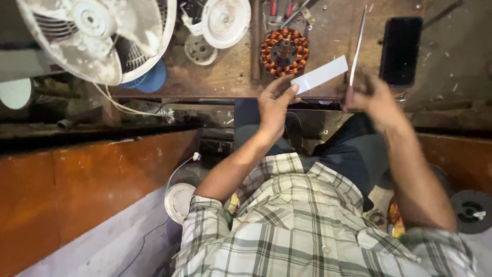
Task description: The person cuts a strip of white insulating material with scissors and applies it to the copper windings of a fan motor stator. They then cut a thin wire and insert it into the stator slots, adjusting the windings by hand.
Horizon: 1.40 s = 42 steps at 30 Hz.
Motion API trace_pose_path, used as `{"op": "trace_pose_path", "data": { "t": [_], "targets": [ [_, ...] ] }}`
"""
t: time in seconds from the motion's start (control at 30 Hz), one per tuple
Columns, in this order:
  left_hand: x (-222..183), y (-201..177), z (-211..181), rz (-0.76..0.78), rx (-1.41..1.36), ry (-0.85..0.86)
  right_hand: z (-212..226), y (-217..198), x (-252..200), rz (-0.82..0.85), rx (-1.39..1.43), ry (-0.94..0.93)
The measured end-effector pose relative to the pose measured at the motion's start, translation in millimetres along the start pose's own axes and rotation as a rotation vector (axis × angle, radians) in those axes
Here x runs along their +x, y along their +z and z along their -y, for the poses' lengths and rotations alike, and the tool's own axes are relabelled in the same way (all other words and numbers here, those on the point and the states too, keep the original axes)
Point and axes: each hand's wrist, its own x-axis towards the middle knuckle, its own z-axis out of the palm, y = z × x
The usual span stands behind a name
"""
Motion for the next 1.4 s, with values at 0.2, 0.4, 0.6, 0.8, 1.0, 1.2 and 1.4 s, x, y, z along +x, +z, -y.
{"op": "trace_pose_path", "data": {
  "t": [0.2,0.4,0.6,0.8,1.0,1.2,1.4],
  "targets": [
    [24,16,11,0.030,0.119,-0.059,-101,27,-88,0.036,-0.328,-0.049],
    [31,35,21,0.106,0.268,-0.070,-77,45,-46,0.136,-0.095,-0.031],
    [32,34,18,0.045,0.259,-0.077,-62,49,-26,0.202,0.038,-0.034],
    [35,33,21,0.032,0.248,-0.094,-70,43,-20,0.214,0.066,-0.003],
    [36,33,21,0.042,0.186,-0.108,-69,40,-19,0.222,-0.050,-0.081],
    [31,38,9,0.117,0.030,-0.164,-77,35,-30,0.134,-0.116,-0.080],
    [23,36,7,0.197,0.304,-0.154,-90,37,-53,0.048,-0.006,-0.177]
  ]
}}
